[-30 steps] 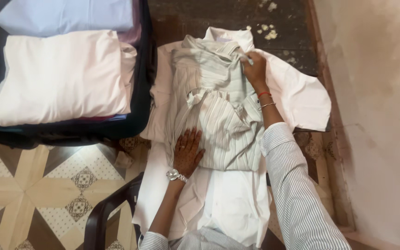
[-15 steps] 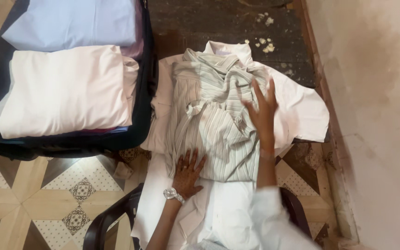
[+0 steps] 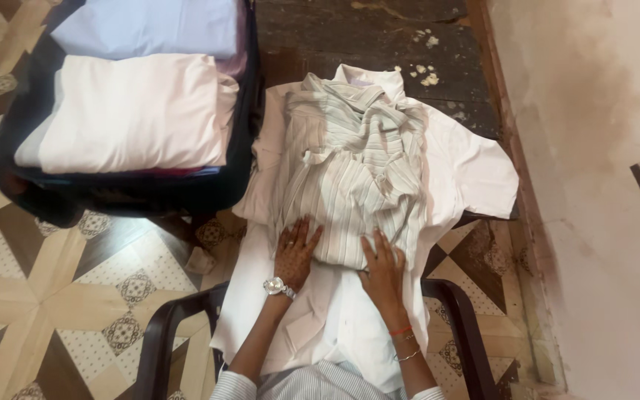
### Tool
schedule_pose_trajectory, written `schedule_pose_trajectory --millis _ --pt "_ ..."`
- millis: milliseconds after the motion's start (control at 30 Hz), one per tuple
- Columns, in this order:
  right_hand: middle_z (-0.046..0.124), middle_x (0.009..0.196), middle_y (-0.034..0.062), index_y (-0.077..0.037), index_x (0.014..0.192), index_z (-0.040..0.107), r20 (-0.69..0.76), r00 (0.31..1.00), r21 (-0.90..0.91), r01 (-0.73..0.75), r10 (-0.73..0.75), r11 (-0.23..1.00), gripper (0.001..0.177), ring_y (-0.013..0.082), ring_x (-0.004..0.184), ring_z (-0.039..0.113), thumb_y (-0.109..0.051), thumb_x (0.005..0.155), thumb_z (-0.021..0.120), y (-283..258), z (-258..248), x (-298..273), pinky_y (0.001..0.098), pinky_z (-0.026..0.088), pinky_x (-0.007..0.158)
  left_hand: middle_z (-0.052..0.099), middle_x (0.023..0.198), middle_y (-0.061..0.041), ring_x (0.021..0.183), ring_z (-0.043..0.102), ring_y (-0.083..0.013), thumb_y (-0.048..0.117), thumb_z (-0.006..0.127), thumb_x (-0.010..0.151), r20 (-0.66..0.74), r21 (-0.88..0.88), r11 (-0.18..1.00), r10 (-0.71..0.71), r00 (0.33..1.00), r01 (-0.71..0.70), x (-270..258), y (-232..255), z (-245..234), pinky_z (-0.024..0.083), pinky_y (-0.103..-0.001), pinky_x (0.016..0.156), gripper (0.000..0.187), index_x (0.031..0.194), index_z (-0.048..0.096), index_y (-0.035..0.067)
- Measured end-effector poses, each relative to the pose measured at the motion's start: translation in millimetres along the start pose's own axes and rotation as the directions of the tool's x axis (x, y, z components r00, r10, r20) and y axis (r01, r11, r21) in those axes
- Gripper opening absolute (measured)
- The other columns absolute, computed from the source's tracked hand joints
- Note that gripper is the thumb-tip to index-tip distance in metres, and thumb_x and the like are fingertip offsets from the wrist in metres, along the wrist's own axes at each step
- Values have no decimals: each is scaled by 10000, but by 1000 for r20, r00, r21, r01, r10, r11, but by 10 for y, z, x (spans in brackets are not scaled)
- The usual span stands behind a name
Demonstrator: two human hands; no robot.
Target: The person buttons a striped shirt while seated, folds it, and then places it into a suitcase containing other items of clothing.
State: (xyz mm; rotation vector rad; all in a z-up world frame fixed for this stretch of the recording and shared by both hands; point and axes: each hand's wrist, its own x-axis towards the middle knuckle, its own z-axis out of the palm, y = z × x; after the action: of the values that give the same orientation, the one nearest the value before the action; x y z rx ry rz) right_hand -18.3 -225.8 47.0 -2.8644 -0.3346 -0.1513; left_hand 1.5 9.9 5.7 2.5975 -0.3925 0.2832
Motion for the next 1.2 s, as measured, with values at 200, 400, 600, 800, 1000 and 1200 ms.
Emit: schedule_pose_trajectory --millis 200,400,600,800,1000,1200 --pt "526 1522 81 -155 1380 614 -204 976 14 -69 70 998 640 196 1425 460 -27 770 760 159 62 -113 435 296 1115 655 1277 -120 1114 637 -253 11 611 894 -28 23 1000 8 1000 -8 -137 -78 -237 517 -380 939 389 1280 619 61" --pt "745 1277 29 -146 1151 766 -396 901 329 -41 177 944 441 183 1290 640 118 843 593 256 -659 -429 418 327 1156 750 1191 -111 1021 738 -228 -89 585 907 -123 -22 999 42 992 -45 -244 296 -914 599 -349 876 352 1213 692 48" --pt "779 1105 46 -116 1104 765 -591 770 411 31 240 911 383 185 1111 707 121 891 553 36 -1222 -588 373 481 1082 770 1031 -71 861 753 -183 119 651 984 -419 -95 961 199 886 -261 -313 699 -1652 619 -307 758 183 1158 687 73" --pt "766 1002 109 -66 1045 759 -702 626 502 97 340 859 234 203 905 747 112 964 631 391 -1069 300 317 636 821 748 756 -52 444 524 -119 223 665 994 -520 -190 974 9 854 -127 469 346 -1316 405 -277 400 198 1110 754 89" --pt "776 972 146 39 1011 769 -679 703 488 215 213 846 102 224 878 734 10 915 786 999 -1073 2004 347 560 815 768 865 -79 644 710 -165 345 772 946 -559 -207 978 -134 818 19 2169 -362 -1021 536 -277 542 276 969 723 75" --pt "708 916 127 -2 897 747 -417 798 516 -187 436 836 196 286 836 672 -175 845 824 1351 -272 2864 391 502 749 721 939 -103 782 683 -248 528 792 839 -312 -259 895 -433 846 362 2830 -976 -180 542 -405 658 476 964 685 82"
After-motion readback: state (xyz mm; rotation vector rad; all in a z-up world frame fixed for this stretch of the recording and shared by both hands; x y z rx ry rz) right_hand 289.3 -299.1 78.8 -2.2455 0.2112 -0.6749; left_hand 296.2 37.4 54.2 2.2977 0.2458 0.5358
